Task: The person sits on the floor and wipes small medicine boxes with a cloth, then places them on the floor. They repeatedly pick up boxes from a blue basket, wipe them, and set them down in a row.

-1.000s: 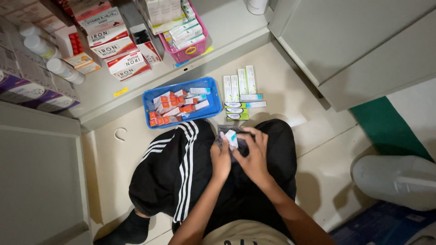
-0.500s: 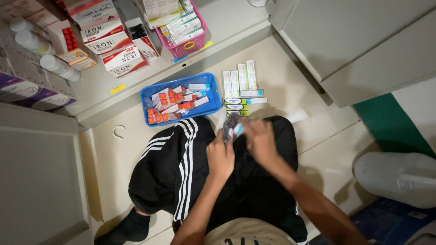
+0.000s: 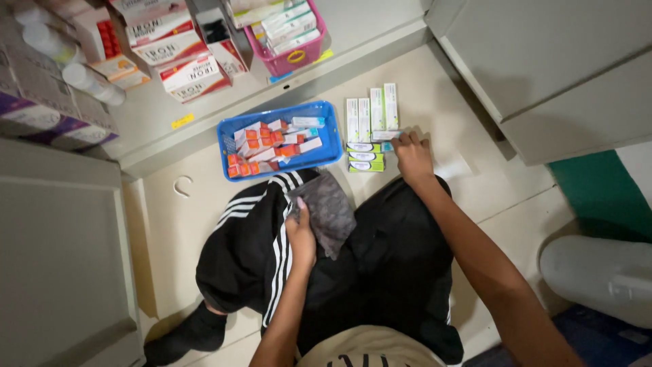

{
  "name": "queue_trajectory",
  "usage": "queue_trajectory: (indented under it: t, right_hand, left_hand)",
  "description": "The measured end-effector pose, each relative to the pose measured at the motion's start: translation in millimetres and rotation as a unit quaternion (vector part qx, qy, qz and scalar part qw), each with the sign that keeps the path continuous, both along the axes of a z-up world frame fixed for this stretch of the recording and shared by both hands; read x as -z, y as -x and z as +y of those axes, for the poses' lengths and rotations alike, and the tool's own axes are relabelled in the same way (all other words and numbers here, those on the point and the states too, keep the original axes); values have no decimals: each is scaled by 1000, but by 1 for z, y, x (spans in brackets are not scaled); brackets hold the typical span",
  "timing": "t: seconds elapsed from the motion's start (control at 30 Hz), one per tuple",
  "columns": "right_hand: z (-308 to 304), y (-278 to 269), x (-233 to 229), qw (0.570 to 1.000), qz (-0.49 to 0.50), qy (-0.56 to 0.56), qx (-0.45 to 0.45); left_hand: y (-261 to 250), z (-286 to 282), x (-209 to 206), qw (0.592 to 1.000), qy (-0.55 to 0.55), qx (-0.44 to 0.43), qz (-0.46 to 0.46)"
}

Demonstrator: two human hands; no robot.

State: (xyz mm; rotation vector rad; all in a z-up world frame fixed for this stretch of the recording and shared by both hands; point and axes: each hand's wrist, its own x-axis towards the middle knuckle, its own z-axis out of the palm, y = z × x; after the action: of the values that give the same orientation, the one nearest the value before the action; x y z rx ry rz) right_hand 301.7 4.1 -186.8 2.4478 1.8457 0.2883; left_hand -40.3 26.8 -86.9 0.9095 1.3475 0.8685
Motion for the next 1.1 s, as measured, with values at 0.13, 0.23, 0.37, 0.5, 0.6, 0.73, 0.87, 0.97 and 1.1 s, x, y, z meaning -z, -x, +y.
queue_trajectory:
  t: [0.13, 0.23, 0.37, 0.5, 0.6, 0.73, 0.87, 0.97, 1.1]
  right_hand:
    - [2, 3, -10, 1000, -3, 11, -3]
    - [3, 2, -22, 998, 61, 22, 26]
    - [-7, -6, -31, 949, 258, -126, 132]
    - [-17, -16, -23, 892, 336, -206, 222]
    - [3, 18, -35, 895, 316, -280, 145]
    - [66, 87, -83, 879, 408, -245, 22]
    - [135, 139, -64, 935, 331, -109, -57]
    - [193, 145, -73, 959, 268, 31, -84]
    - [206, 136, -34, 971, 109, 65, -203]
  left_hand:
    - [-6, 0, 4, 999, -19, 29, 30]
    - [-11, 3, -22, 998, -42, 36, 22]
    - [-5, 1, 2, 998, -33, 37, 27]
    - [1, 1, 33, 999, -26, 26, 7]
    - [-6, 0, 34, 995, 67, -64, -38]
    - [-10, 9, 59, 977, 111, -111, -144]
    - [7, -6, 81, 967, 134, -142, -161]
    - [-6, 4, 97, 963, 125, -145, -188]
    - [0, -4, 91, 961, 131, -140, -200]
